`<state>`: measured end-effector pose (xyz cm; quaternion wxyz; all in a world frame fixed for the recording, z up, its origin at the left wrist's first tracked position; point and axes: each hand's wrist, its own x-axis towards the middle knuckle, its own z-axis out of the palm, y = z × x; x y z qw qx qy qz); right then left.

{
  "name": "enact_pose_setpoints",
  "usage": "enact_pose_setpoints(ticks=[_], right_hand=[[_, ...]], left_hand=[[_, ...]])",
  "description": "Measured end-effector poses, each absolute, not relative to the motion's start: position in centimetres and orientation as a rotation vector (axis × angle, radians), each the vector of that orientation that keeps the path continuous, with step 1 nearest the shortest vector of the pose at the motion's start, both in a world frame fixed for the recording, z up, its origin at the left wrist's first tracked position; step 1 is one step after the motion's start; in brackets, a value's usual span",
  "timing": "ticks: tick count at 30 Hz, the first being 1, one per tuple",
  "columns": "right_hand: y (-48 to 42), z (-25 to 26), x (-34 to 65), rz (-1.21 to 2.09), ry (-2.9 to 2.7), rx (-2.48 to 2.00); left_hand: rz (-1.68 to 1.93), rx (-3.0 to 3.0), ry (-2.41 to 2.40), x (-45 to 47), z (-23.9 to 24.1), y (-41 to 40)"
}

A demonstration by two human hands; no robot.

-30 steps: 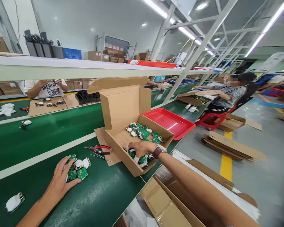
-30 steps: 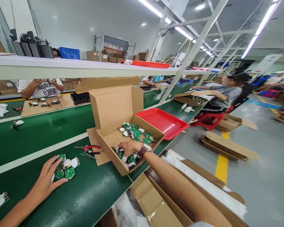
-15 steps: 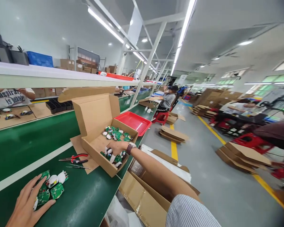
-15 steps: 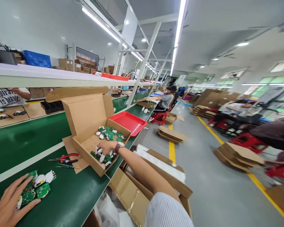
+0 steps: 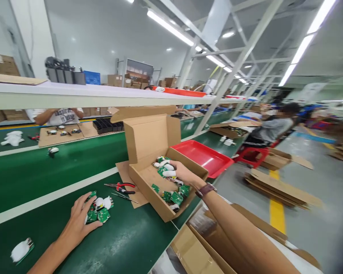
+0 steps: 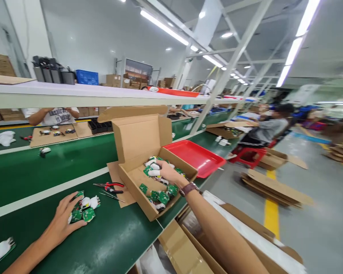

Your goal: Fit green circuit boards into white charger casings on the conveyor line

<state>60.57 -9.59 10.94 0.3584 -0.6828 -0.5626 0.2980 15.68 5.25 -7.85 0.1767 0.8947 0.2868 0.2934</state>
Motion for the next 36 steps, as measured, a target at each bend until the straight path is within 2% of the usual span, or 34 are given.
enact_pose_setpoints(ticks=[4, 9, 13, 18, 23, 28, 32, 36], right_hand=[[-5.5, 11.6, 53.8, 0.840, -1.582, -1.579], [-0.1, 7.8, 41.9, 0.954, -1.876, -1.374], [2.1, 5.3, 36.1, 0.951, -2.094, -1.265], [2.1, 4.8, 36.0, 0.795, -2.329, -1.131], [0.0, 2.9, 39.2, 0.499, -2.360, -1.401], [-0.9, 0.9, 39.2, 0.369, -2.298, -1.407], [-1.9, 1.5, 38.0, 0.299, -2.264, -1.394], [-3.1, 2.9, 35.9, 0.196, -2.341, -1.237]], left_hand=[[0.811, 2.471, 0.799, 16.9, -6.4, 4.9], [0.850, 2.393, 0.803, 15.5, -5.4, 4.1], [0.901, 2.333, 0.881, 12.8, -5.1, 3.4], [0.814, 2.231, 1.027, 9.6, -4.4, 3.2], [0.668, 2.306, 1.047, 6.3, -4.2, 2.9], [0.683, 2.425, 1.007, 7.0, -3.9, 2.4], [0.670, 2.530, 1.007, 6.5, -1.8, 2.4], [0.649, 2.581, 1.216, 1.4, 1.2, 2.8]])
